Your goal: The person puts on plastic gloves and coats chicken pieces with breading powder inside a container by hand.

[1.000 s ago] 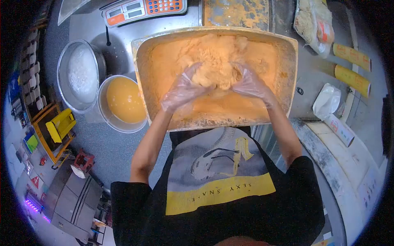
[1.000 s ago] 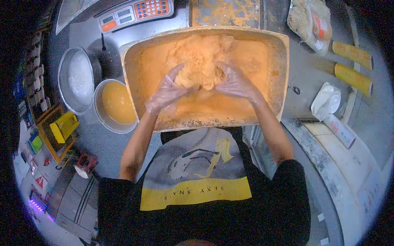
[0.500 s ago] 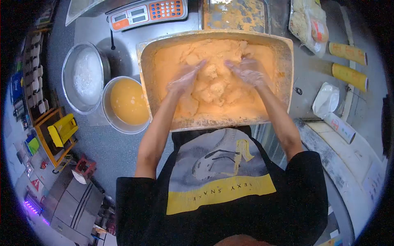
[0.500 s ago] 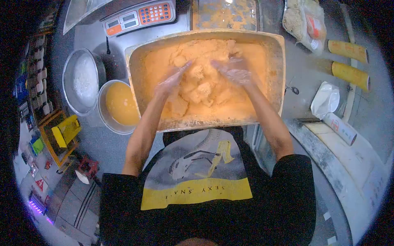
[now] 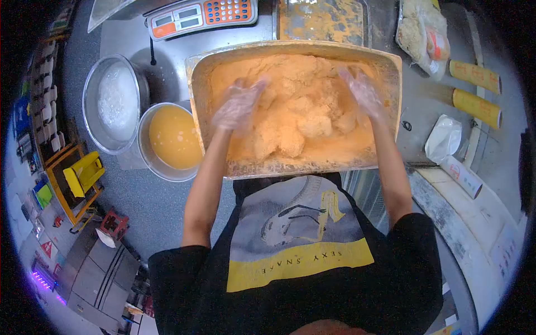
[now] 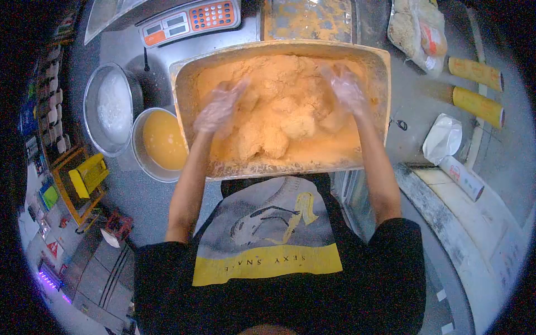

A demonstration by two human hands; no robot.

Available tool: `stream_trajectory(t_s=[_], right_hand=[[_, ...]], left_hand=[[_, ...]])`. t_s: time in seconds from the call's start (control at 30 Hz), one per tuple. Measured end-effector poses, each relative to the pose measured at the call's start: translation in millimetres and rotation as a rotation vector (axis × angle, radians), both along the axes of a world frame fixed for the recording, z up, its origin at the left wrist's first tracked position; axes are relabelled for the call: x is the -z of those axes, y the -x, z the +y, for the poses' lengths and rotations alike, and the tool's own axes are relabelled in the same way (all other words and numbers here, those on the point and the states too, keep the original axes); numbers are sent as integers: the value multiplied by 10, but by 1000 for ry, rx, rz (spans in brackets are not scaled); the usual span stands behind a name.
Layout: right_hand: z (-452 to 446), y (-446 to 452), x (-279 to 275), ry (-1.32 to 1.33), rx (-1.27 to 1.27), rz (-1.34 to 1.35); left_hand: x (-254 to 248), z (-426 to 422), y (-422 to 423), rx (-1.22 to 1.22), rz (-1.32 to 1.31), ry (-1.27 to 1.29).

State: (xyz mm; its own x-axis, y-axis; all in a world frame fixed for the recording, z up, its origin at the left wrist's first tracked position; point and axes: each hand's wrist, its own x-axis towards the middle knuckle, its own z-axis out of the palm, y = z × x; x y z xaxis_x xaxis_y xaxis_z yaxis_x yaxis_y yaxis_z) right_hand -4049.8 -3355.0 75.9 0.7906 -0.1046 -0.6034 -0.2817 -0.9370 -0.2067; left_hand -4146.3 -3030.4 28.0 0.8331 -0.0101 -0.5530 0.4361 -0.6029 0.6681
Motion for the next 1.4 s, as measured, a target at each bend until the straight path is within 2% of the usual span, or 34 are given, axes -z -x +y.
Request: stream_trajectory(t_s=[0.03,0.07,0.1,0.13,0.2,0.23,0.27,0.3,0.33,0.37,0.4,0.43,0.47,0.5,0.57,0.6,0.67,0.73,0.77,0.8,0.83,0.87,0.9,0.97,1.03,1.07,1.1,1.2,1.23,1.3,1.33,1.4], right_hand=[[17,-61,197,-334,-53,-84],[24,-68,346,-667,-105,-167],[70,-47,450,-668,-110,-171],[174,12,550,-890,3,-131],[397,82,548,-1108,122,-85],[505,95,384,-851,53,57],[549,52,178,-591,-20,189],[561,21,-193,-589,-23,186],[572,46,-655,-477,-137,278],[515,106,-762,-421,-187,331],[458,163,-870,-367,-242,383],[258,224,-835,-508,-104,182],[84,286,-793,-637,35,-21],[-28,305,-724,-633,37,-15],[-163,279,-556,27,-37,131],[-176,325,-513,28,-35,124],[-185,499,-436,-259,-74,341],[-151,597,-310,-245,-81,339],[-123,623,-235,-231,-92,330],[-107,723,-150,-230,-91,338],[-81,830,-82,-512,27,354],[-52,870,-18,-796,143,359],[51,821,-88,-799,143,365],[238,643,-292,-842,-13,489],[210,701,154,-909,-5,517],[199,686,308,-971,-4,542],[226,637,293,-973,-6,538],[253,565,302,-918,32,518],[192,530,291,-1094,94,391],[81,529,175,-1261,158,257],[107,401,-142,-1171,21,233],[25,400,-275,-1079,-102,203]], left_hand=[[136,-21,-73,-6,-138,-31],[170,-170,-206,38,-137,-75],[72,-309,-283,56,-136,-97],[-26,-449,-360,75,-135,-120],[-617,-615,-540,-58,294,92],[-442,-663,-432,-57,297,95],[-136,-727,-290,-84,97,326],[-144,-704,-254,-103,-6,436],[-157,-680,-220,-113,-105,550],[-546,-512,-155,136,-9,294],[-753,-376,-171,260,48,165],[-959,-239,-188,394,99,41],[-1056,-144,-200,256,170,-12],[-1096,-82,-184,114,236,-68],[-1009,-26,-44,178,222,-68],[-910,-14,64,244,209,-71],[-685,-17,311,378,198,-73],[-564,-62,412,442,198,-72],[-484,-118,430,232,261,33],[-413,-179,482,129,302,88],[-342,-241,534,22,337,142],[-253,-286,551,-20,360,473],[-206,-314,545,-61,381,803],[-259,-414,391,-73,393,773],[-320,-497,300,-80,406,746],[-339,-530,257,-211,439,832],[-343,-540,221,-343,472,917],[-194,-519,191,-377,331,984],[-337,-523,132,-389,286,1008],[-650,-535,24,-397,103,950],[-669,-496,33,-392,93,950],[-715,-335,128,-182,163,1179]])
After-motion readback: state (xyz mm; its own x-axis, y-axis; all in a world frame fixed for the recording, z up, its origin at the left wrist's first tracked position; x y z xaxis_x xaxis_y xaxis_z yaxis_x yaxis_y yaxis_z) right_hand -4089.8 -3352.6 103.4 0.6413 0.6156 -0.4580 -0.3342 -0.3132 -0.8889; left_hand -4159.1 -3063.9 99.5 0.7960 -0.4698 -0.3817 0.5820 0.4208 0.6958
